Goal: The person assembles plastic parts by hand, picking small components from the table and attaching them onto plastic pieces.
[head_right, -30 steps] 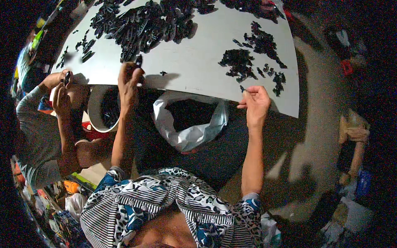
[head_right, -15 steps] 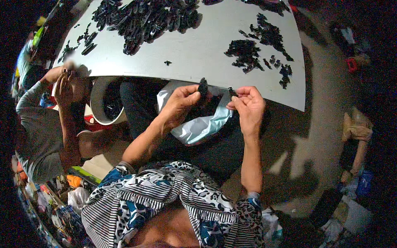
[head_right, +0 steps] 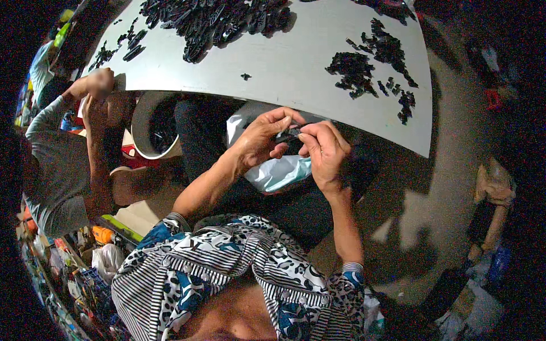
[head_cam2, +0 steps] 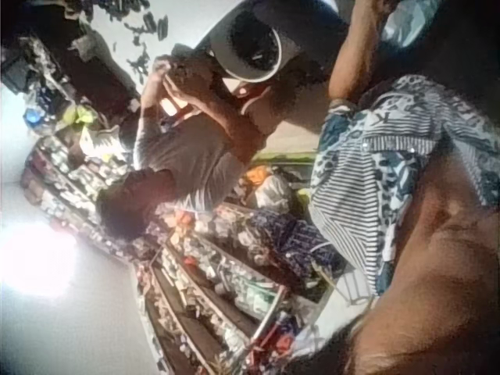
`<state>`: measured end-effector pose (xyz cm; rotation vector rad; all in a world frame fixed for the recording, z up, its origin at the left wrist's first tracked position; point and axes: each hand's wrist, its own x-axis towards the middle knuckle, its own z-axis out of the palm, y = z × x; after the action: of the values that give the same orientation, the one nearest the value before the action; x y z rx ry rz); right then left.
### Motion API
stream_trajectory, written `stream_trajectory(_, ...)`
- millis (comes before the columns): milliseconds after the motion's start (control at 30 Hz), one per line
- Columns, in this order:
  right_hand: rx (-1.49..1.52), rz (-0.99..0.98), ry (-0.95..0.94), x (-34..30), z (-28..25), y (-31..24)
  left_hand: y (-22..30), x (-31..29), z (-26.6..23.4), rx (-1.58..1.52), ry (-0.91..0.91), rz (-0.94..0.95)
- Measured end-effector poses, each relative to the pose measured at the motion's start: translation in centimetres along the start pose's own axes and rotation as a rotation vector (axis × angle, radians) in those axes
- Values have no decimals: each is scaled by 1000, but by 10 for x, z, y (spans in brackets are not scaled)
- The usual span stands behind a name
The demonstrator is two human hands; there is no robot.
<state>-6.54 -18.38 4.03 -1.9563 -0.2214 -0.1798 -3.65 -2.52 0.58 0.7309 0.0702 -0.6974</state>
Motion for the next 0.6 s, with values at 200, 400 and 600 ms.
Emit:
stream_trajectory(200,-90,-80,-45,4,1,8,-5,6,-15,-1,-2,31)
stream_trajectory(400,-121,-227,17,2,7,18,-8,7,-17,-9,-6,-8)
stream_trajectory(600,-263,-264,21,0,3,24,-2,6,-6,53,26,-18)
